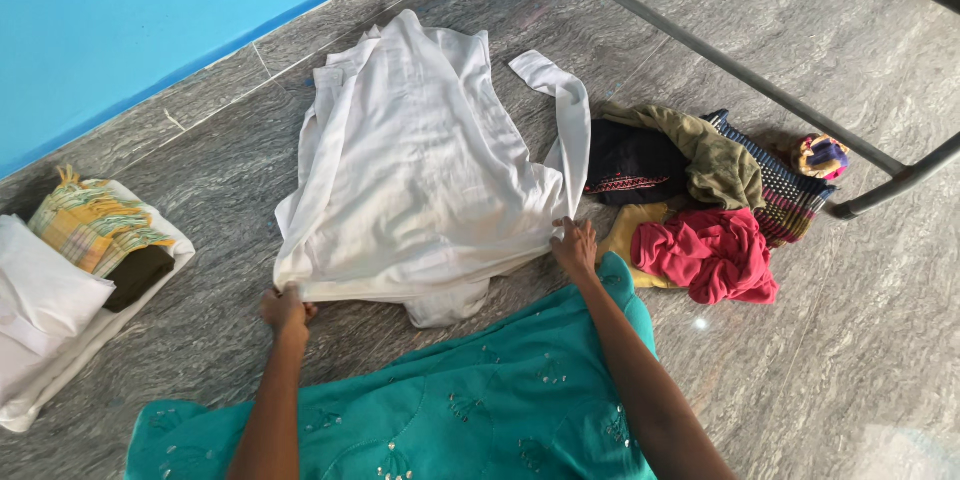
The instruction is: The person sits on the floor and folds a white long-sleeved shirt. They first button the shirt, then fold the sleeves and body, and finally place the folded shirt into a basket.
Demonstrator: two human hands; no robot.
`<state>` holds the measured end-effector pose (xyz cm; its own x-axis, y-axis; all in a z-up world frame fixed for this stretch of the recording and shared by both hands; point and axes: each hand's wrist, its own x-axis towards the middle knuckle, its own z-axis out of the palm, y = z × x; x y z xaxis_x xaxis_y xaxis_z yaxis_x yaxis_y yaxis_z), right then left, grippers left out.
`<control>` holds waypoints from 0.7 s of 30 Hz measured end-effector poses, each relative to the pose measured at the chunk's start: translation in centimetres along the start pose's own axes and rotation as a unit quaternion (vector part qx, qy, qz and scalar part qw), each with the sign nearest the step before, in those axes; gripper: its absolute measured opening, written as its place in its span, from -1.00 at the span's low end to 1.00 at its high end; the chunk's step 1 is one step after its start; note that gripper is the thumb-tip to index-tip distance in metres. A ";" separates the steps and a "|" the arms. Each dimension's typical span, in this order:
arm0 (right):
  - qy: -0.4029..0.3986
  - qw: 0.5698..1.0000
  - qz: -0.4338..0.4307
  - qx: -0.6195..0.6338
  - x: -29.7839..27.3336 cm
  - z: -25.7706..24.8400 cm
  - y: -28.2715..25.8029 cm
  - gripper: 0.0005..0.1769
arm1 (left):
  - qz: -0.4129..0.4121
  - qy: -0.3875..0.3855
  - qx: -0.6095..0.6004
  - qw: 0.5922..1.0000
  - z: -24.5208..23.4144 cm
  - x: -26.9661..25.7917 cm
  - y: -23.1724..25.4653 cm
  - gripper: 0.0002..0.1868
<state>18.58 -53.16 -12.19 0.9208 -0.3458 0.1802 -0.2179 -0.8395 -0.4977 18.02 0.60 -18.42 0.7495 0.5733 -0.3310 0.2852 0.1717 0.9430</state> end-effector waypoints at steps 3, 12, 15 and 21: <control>0.000 1.000 0.007 -0.008 0.0 0.1 0.4 -0.46 | -0.020 0.126 -0.061 0.990 -2.2 1.6 1.3 -0.73; -0.019 1.000 -0.012 -0.004 1.0 1.3 0.9 -0.43 | 0.384 0.119 0.107 0.909 -1.0 -2.7 4.6 -0.32; -0.027 0.999 -0.015 -0.014 1.2 1.8 1.0 -0.40 | 0.430 -0.090 0.305 0.845 3.3 -7.7 4.0 -0.33; -0.036 0.999 -0.016 -0.022 0.9 1.9 1.5 -0.41 | 0.396 -0.269 0.581 0.658 6.0 -10.8 -0.1 -0.49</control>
<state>19.69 -53.95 -14.39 0.9480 -0.2890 0.1332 -0.2005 -0.8675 -0.4552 13.53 -10.41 -15.18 0.9521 -0.3057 -0.0100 -0.2921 -0.9182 0.2675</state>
